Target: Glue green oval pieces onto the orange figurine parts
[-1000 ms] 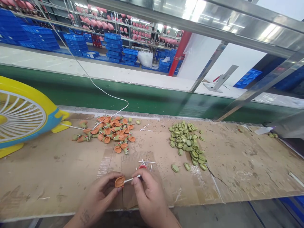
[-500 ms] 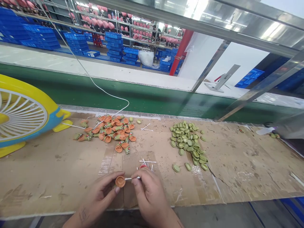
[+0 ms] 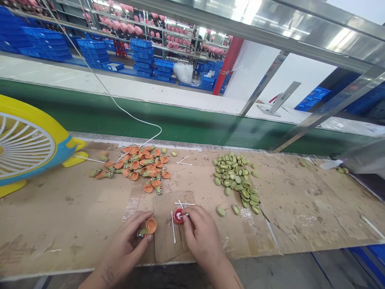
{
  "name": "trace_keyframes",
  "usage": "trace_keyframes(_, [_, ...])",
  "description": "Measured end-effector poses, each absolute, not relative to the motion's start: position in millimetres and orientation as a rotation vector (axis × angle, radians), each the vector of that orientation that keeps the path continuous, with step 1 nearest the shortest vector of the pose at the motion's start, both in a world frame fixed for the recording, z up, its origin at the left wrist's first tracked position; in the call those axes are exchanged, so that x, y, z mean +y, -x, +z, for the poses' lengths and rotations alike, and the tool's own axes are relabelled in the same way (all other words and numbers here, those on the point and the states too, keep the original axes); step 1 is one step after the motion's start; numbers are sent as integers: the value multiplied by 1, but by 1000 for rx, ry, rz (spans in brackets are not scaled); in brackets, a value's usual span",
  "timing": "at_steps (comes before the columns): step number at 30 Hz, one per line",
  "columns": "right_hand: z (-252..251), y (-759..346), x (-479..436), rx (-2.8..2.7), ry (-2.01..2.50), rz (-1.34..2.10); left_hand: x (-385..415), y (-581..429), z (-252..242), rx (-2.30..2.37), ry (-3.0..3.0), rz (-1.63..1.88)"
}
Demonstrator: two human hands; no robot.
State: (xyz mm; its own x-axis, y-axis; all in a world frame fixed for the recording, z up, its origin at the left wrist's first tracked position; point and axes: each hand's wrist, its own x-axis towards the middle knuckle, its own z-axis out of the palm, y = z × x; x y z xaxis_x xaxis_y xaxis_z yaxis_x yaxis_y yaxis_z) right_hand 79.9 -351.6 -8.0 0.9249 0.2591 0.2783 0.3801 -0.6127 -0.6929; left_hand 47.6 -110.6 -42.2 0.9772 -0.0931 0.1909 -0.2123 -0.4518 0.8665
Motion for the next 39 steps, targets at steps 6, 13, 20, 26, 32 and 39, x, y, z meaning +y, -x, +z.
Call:
trace_keyframes(6, [-7, -76, -352, -458, 2229, -270, -112, -41, -51, -192, -1936, 57])
trace_keyframes(13, [-2, -74, -354, -446, 2215, -282, -111, -45, -40, -274, -2002, 126])
trace_keyframes(20, [5, -67, -342, -347, 2041, -336, -112, -49, -34, -305, -2004, 147])
trace_keyframes(26, [3, -57, -320, -406, 1922, -187, -111, -48, -33, -323, -2006, 138])
trace_keyframes(32, [-1, -60, -311, -484, 1943, -175, -110, -45, -36, -322, -1998, 129])
trace_keyframes(39, [-4, -61, -311, -515, 1970, -200, -111, -46, -38, -323, -1977, 85])
